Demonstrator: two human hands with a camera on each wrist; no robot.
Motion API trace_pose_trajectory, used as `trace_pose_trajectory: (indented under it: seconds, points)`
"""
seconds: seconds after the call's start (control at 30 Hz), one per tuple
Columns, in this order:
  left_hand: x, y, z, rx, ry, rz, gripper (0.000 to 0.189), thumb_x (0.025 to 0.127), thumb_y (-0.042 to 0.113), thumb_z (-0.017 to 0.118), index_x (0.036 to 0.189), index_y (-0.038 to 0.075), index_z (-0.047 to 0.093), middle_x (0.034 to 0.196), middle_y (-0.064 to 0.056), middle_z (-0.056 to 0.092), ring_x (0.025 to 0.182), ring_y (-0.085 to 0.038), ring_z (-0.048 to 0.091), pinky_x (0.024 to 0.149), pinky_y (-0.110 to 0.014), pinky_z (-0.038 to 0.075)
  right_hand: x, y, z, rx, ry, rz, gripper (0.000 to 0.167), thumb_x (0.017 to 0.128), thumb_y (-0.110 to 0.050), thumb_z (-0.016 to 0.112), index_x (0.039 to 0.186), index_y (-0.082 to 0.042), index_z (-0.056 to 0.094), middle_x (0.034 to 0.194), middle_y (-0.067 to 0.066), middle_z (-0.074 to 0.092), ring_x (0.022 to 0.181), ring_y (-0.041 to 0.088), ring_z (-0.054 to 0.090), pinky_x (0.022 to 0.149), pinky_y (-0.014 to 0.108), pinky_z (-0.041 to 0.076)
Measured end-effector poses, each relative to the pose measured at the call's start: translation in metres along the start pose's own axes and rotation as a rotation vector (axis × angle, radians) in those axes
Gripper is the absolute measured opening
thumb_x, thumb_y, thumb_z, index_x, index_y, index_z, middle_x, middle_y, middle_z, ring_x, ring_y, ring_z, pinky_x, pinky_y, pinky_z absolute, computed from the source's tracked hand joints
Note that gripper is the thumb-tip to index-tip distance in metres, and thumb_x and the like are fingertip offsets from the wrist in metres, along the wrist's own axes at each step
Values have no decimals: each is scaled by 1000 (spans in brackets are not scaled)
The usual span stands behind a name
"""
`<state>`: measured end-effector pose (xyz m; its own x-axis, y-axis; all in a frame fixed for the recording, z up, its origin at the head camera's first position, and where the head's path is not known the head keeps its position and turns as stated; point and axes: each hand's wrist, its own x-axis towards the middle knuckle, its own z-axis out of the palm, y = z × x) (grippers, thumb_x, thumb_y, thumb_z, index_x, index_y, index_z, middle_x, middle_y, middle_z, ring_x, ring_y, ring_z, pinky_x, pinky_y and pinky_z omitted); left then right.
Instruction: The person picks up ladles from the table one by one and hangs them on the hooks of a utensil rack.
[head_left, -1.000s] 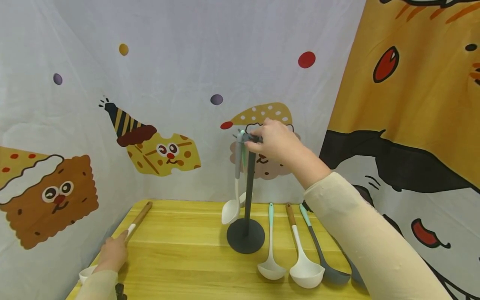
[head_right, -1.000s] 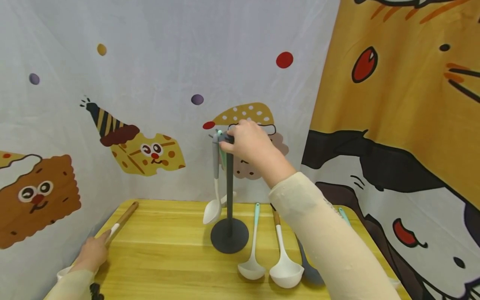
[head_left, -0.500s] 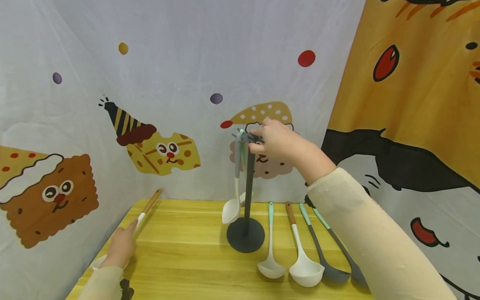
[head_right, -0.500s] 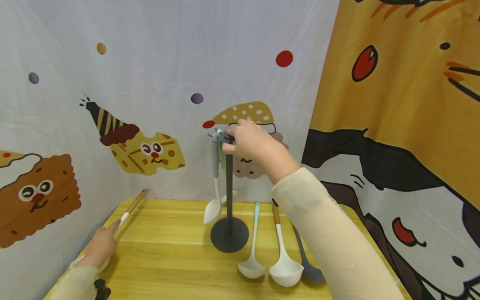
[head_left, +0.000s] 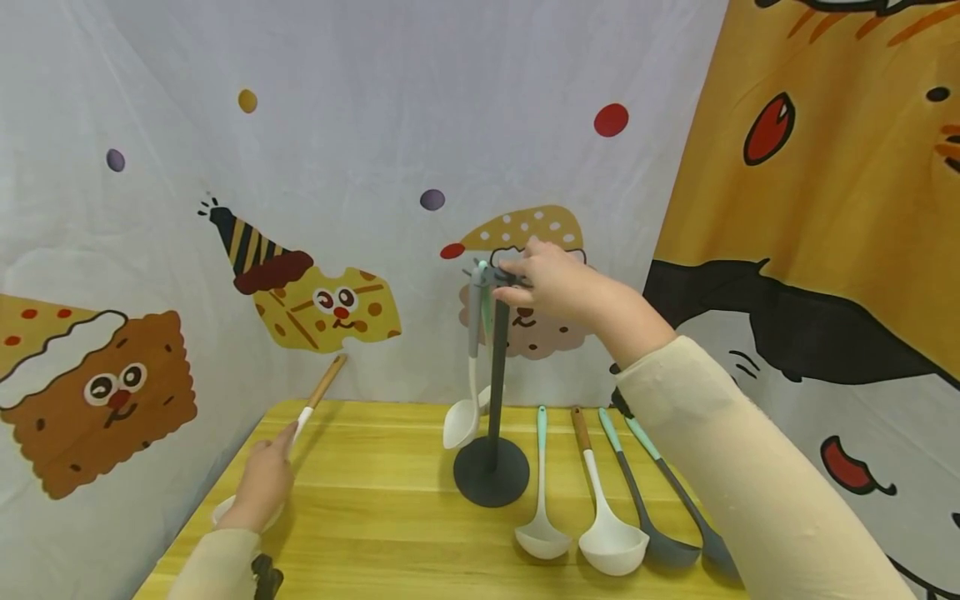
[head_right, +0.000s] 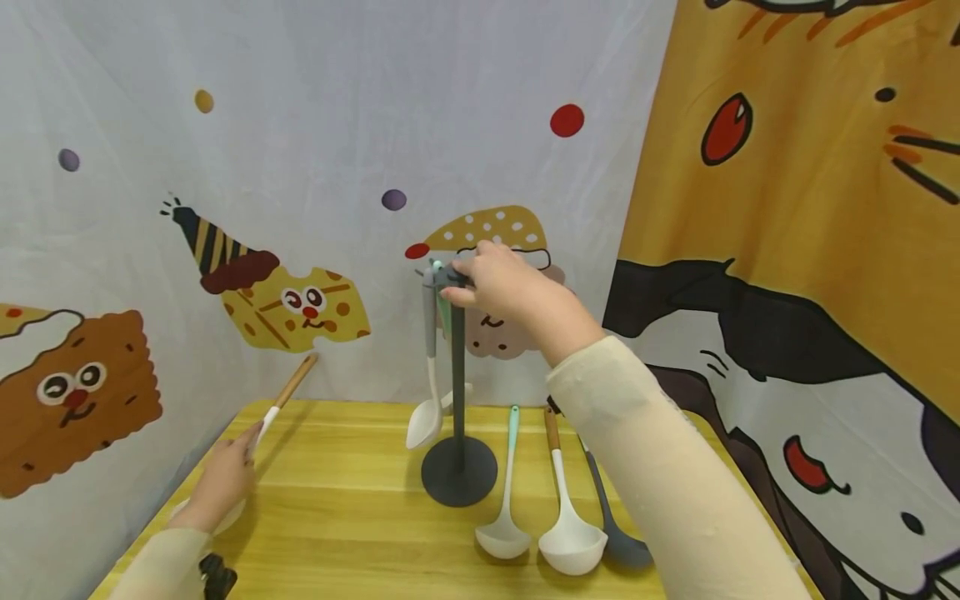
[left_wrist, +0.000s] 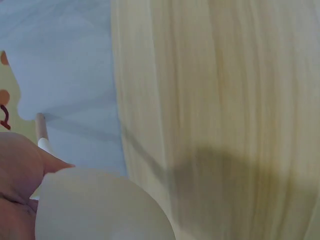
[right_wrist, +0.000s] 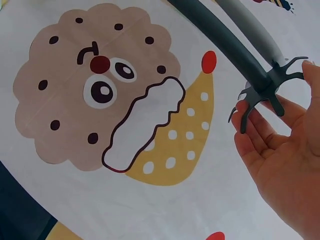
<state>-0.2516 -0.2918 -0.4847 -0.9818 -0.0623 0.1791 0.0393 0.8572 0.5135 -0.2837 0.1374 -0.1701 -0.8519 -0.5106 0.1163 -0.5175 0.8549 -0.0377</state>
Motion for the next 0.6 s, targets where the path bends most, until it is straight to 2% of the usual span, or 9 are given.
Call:
trace_pose_trajectory:
  seconds: [0.1, 0.23, 0.37, 0.6]
  points:
    - [1, 8, 2, -14, 3, 3, 61, 95, -14, 48, 155, -8, 38, 120, -49, 51, 102, -58, 61, 88, -66, 54, -1, -1, 0, 6, -3, -3, 64, 107, -42, 58, 159, -8, 44, 128, 25, 53, 108, 34, 52, 88, 47, 49]
    - [3, 18, 3, -37, -1, 18, 63, 97, -12, 51, 157, -8, 35, 119, -46, 51, 99, -53, 62, 86, -64, 55, -1, -2, 0, 23, -1, -3, 65, 106, -42, 60, 158, -7, 45, 127, 25, 54, 107, 33, 51, 88, 47, 49]
    - [3, 28, 5, -67, 39, 73, 61, 97, -12, 53, 156, -8, 37, 114, -41, 56, 97, -46, 62, 84, -61, 54, -1, -2, 0, 53, -9, 18, 65, 106, -43, 61, 158, -7, 46, 124, 23, 54, 103, 31, 50, 86, 45, 48]
    - [2, 45, 7, -133, 128, 182, 60, 94, -14, 60, 152, -9, 44, 103, -31, 61, 94, -41, 62, 80, -55, 55, 1, -1, -3, 111, -43, 28, 65, 107, -42, 60, 159, -7, 44, 133, 26, 51, 105, 33, 52, 92, 49, 48]
